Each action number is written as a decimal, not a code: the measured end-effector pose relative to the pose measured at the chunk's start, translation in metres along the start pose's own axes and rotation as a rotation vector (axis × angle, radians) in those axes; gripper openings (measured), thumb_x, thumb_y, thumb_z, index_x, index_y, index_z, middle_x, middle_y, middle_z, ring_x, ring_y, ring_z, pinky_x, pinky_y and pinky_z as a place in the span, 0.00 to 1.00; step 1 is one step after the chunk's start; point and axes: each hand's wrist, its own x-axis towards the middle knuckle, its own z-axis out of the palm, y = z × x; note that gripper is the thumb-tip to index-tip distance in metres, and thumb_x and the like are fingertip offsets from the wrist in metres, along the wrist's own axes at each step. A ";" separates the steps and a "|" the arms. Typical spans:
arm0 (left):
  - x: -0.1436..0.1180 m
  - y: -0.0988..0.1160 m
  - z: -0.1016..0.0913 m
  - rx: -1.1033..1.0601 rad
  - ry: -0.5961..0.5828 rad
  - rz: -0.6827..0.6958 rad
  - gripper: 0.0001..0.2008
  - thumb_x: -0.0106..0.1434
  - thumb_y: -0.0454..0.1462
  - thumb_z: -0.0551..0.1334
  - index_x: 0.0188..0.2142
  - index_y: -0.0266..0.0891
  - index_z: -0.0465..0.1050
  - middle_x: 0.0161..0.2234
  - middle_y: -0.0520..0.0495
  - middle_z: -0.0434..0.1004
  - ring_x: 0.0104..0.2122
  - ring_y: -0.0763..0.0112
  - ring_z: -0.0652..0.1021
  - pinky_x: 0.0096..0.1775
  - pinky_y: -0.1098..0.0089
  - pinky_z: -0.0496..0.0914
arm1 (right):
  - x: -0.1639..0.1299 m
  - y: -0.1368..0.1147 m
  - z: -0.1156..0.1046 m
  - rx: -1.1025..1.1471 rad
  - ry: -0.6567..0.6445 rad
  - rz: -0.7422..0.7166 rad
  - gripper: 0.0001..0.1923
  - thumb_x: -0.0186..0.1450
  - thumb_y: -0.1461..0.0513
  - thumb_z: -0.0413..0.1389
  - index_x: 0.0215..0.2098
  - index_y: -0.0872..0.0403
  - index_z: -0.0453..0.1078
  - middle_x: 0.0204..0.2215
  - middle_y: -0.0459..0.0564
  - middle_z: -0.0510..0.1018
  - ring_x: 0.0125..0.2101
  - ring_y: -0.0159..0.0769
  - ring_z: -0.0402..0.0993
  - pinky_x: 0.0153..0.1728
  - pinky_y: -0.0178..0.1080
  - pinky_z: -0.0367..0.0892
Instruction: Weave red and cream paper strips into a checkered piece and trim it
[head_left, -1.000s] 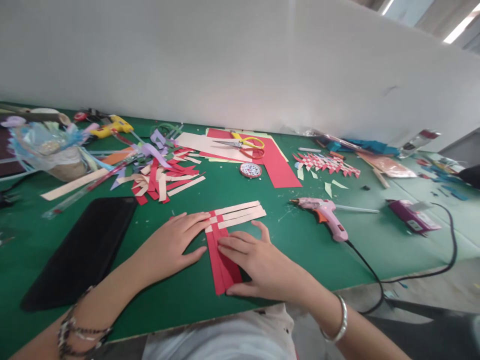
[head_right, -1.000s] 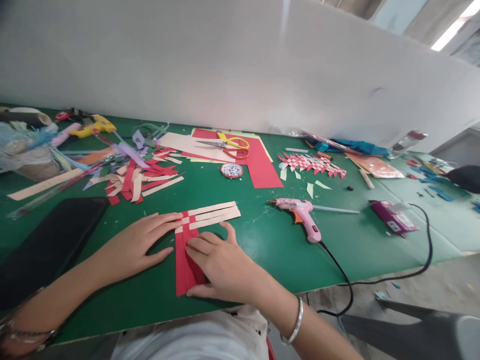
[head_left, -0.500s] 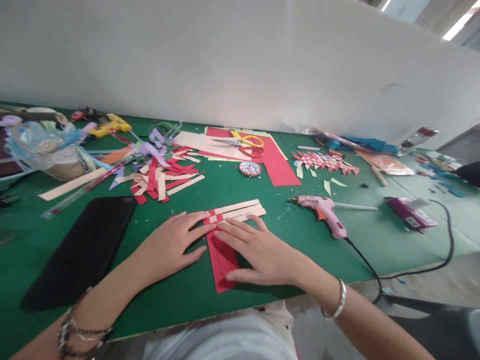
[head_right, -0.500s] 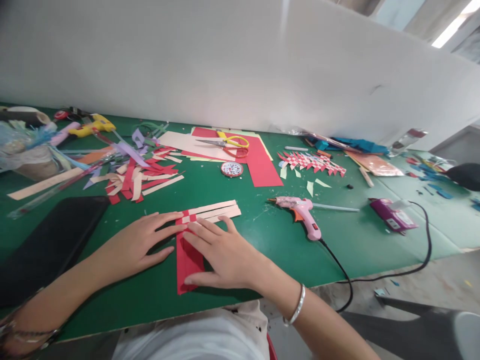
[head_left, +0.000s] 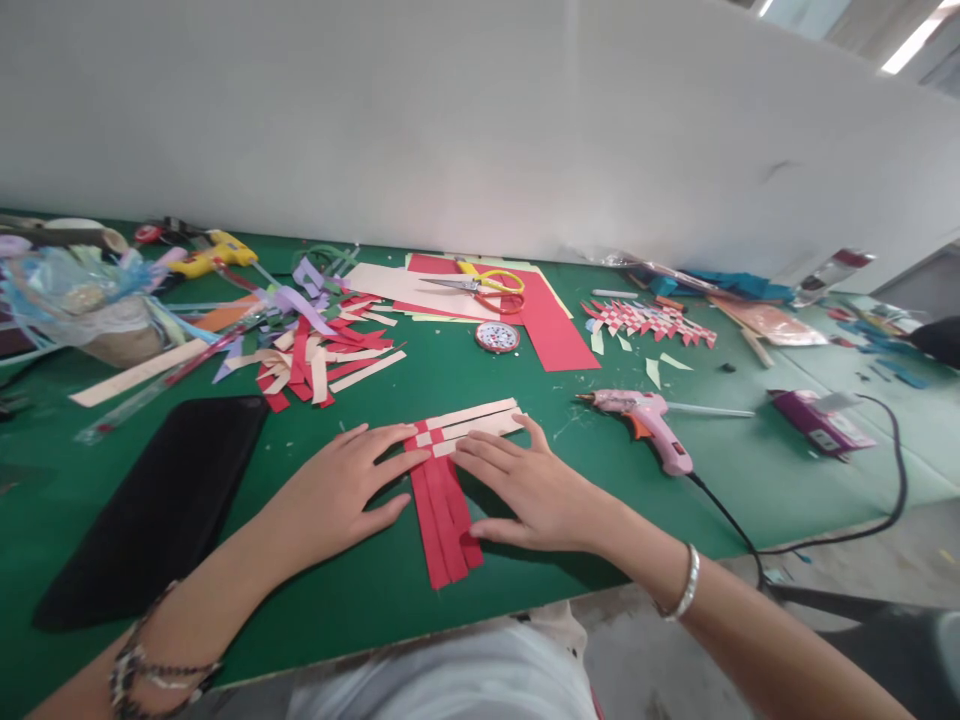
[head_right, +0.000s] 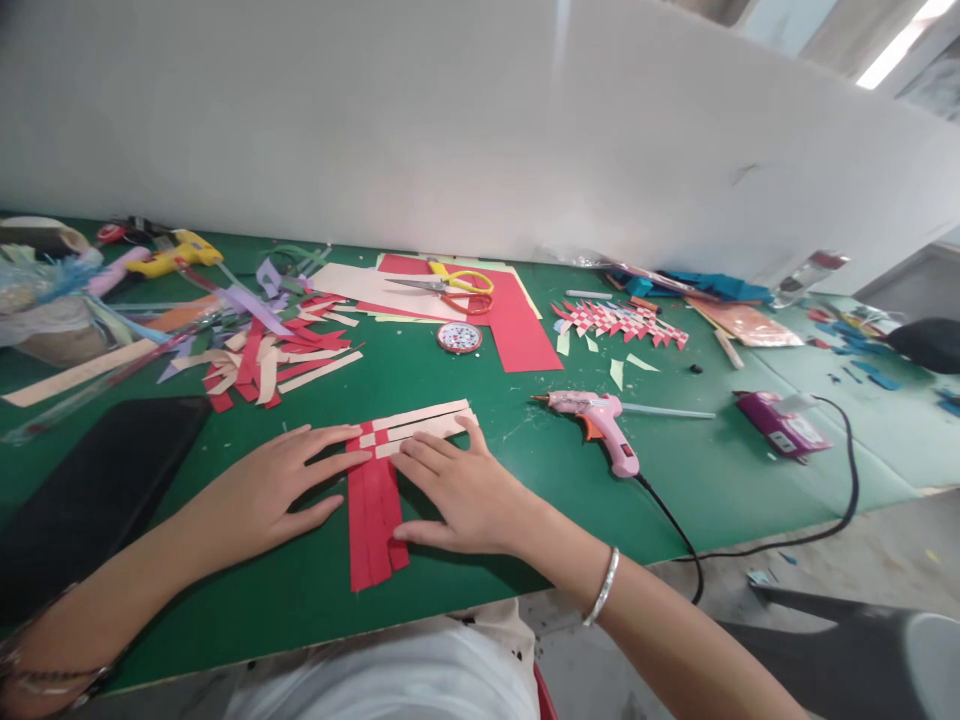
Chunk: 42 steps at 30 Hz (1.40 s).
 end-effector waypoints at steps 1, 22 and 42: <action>0.000 0.000 0.000 -0.004 -0.002 0.000 0.20 0.64 0.43 0.52 0.56 0.50 0.64 0.57 0.44 0.65 0.52 0.58 0.70 0.52 0.52 0.64 | -0.002 0.002 0.000 -0.013 0.003 0.006 0.33 0.66 0.44 0.42 0.61 0.56 0.55 0.59 0.57 0.62 0.60 0.40 0.55 0.61 0.54 0.33; 0.002 0.001 -0.003 -0.037 0.009 -0.004 0.19 0.64 0.42 0.52 0.54 0.50 0.67 0.57 0.46 0.65 0.51 0.58 0.70 0.51 0.54 0.65 | -0.030 0.025 0.001 -0.108 0.039 0.126 0.32 0.66 0.45 0.42 0.62 0.56 0.54 0.59 0.59 0.63 0.59 0.47 0.56 0.58 0.61 0.35; 0.001 0.006 -0.008 -0.141 -0.026 -0.082 0.21 0.62 0.46 0.54 0.54 0.46 0.63 0.57 0.44 0.64 0.53 0.56 0.68 0.51 0.57 0.65 | -0.039 0.031 -0.005 -0.153 0.119 0.230 0.24 0.70 0.52 0.40 0.58 0.55 0.59 0.56 0.57 0.67 0.55 0.43 0.62 0.58 0.58 0.35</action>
